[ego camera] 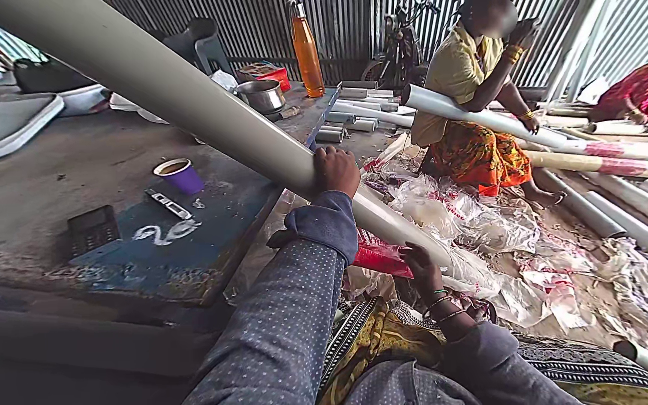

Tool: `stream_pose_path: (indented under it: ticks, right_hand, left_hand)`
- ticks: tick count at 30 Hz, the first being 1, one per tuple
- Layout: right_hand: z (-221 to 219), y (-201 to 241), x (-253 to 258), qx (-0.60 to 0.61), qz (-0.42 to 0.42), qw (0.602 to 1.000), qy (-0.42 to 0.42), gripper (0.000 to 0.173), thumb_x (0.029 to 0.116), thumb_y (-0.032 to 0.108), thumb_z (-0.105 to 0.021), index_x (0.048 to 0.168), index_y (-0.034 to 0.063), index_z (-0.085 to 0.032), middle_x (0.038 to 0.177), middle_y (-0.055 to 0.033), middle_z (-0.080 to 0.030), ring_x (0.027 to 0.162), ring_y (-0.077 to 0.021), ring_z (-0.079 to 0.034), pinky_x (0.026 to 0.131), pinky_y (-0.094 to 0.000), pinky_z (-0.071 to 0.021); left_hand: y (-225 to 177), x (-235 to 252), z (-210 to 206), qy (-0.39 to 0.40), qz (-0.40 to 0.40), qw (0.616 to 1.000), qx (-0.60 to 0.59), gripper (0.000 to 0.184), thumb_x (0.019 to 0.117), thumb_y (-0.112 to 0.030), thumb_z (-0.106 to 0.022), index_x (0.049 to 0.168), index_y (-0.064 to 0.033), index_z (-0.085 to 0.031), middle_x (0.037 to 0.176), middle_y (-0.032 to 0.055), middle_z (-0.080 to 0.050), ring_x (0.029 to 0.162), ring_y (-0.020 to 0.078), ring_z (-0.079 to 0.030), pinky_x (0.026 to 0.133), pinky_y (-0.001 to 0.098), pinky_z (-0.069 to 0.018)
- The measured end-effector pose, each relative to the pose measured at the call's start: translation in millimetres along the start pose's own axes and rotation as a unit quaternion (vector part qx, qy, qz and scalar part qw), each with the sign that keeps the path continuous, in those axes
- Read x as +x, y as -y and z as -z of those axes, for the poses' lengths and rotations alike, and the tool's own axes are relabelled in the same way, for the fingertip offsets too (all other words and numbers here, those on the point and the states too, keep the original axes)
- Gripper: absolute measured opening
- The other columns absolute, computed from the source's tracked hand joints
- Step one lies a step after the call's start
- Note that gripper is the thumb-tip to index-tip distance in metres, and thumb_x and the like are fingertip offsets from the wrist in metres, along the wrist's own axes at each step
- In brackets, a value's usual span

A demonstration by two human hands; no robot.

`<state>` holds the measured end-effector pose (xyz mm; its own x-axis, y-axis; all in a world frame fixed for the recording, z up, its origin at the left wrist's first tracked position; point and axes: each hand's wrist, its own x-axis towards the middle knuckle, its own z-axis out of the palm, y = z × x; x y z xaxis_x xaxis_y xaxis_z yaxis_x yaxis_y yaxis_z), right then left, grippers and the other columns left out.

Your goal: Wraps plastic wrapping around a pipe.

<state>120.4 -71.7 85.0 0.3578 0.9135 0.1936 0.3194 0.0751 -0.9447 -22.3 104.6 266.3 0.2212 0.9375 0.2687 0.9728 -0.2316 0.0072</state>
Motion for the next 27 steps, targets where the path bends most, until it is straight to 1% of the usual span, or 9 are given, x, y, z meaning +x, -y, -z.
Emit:
stream_pose_path:
  ticks: [2, 3, 6, 9, 12, 16, 20, 23, 27]
  right_hand:
    - [12, 2, 7, -0.063, 0.013, 0.997, -0.041, 0.032, 0.0979, 0.001, -0.058, 0.128, -0.0097, -0.063, 0.125, -0.0256, -0.065, 0.105, -0.0252, -0.068, 0.093, -0.034, -0.0548]
    - [18, 1, 10, -0.124, 0.033, 0.991, -0.046, 0.029, 0.0972, 0.001, -0.059, 0.124, -0.0079, -0.067, 0.125, -0.0269, -0.065, 0.107, -0.029, -0.068, 0.094, -0.0356, -0.0545]
    - [28, -5, 22, -0.253, 0.058, 0.966, 0.013, 0.03, 0.0949, 0.006, -0.066, 0.123, -0.003, -0.07, 0.13, -0.0279, -0.063, 0.126, -0.0411, -0.059, 0.11, -0.0472, -0.045]
    - [23, -8, 27, -0.3, 0.042, 0.951, 0.065, 0.031, 0.0967, 0.009, -0.066, 0.123, -0.0075, -0.067, 0.132, -0.0288, -0.062, 0.13, -0.0421, -0.056, 0.114, -0.0475, -0.0417]
    - [18, -8, 29, -0.289, 0.024, 0.955, 0.063, 0.026, 0.1002, 0.006, -0.059, 0.12, -0.0072, -0.07, 0.129, -0.0272, -0.065, 0.127, -0.0387, -0.06, 0.112, -0.0462, -0.0439]
    - [17, -10, 29, -0.251, 0.027, 0.967, 0.019, 0.022, 0.0998, 0.003, -0.058, 0.112, -0.0073, -0.073, 0.117, -0.0251, -0.07, 0.116, -0.036, -0.066, 0.105, -0.0454, -0.0482]
    - [17, -22, 27, -0.236, 0.022, 0.971, -0.021, 0.023, 0.0962, 0.006, -0.065, 0.115, -0.0068, -0.071, 0.12, -0.0279, -0.066, 0.111, -0.0358, -0.066, 0.1, -0.0413, -0.0524]
    - [17, -27, 26, -0.236, 0.007, 0.971, -0.022, 0.028, 0.0954, 0.009, -0.068, 0.118, -0.0074, -0.068, 0.12, -0.0274, -0.066, 0.113, -0.0359, -0.066, 0.102, -0.0427, -0.0513]
    - [18, -19, 29, -0.267, -0.002, 0.963, 0.02, 0.026, 0.0995, 0.006, -0.061, 0.12, -0.0084, -0.067, 0.122, -0.0274, -0.067, 0.119, -0.0384, -0.064, 0.108, -0.0466, -0.047]
  left_hand:
    - [0, 0, 0, -0.001, -0.001, 1.0, -0.001, 0.032, 0.1032, -0.007, -0.047, 0.125, -0.0007, -0.069, 0.127, 0.0232, -0.068, 0.128, 0.0426, -0.057, 0.11, 0.0602, -0.0354]
    - [0, 0, -1, -0.002, -0.001, 1.0, -0.006, 0.032, 0.1028, -0.007, -0.048, 0.125, -0.0001, -0.069, 0.127, 0.0236, -0.068, 0.129, 0.043, -0.057, 0.11, 0.0608, -0.0351]
    - [0, 1, -3, -0.002, -0.002, 1.0, -0.006, 0.031, 0.1028, -0.007, -0.048, 0.125, 0.0002, -0.069, 0.127, 0.0239, -0.068, 0.129, 0.0438, -0.057, 0.11, 0.0612, -0.0356]
    - [0, 2, -4, -0.007, -0.004, 1.0, 0.004, 0.03, 0.1028, -0.008, -0.048, 0.122, 0.0004, -0.069, 0.125, 0.0233, -0.069, 0.127, 0.0431, -0.058, 0.108, 0.0609, -0.0366]
    - [1, 1, -3, -0.006, -0.005, 1.0, 0.003, 0.03, 0.1032, -0.009, -0.048, 0.123, 0.0005, -0.07, 0.125, 0.023, -0.069, 0.128, 0.0431, -0.057, 0.109, 0.0609, -0.0362]
    - [0, 1, -3, -0.004, -0.004, 1.0, 0.0, 0.03, 0.1029, -0.007, -0.048, 0.122, 0.0017, -0.069, 0.125, 0.0241, -0.068, 0.128, 0.0434, -0.057, 0.11, 0.0605, -0.0354]
    - [1, 4, -6, -0.009, -0.008, 1.0, -0.015, 0.03, 0.1025, -0.007, -0.049, 0.123, 0.0031, -0.068, 0.125, 0.0255, -0.068, 0.129, 0.0452, -0.056, 0.113, 0.0621, -0.0332]
    - [1, 3, -6, -0.009, -0.006, 1.0, -0.012, 0.03, 0.1027, -0.007, -0.049, 0.122, 0.0029, -0.069, 0.125, 0.0249, -0.068, 0.129, 0.0447, -0.056, 0.112, 0.0615, -0.034]
    - [-1, 5, -4, 0.0, -0.002, 1.0, -0.001, 0.03, 0.103, -0.008, -0.048, 0.123, 0.0021, -0.068, 0.126, 0.0238, -0.068, 0.13, 0.0437, -0.056, 0.111, 0.0607, -0.0346]
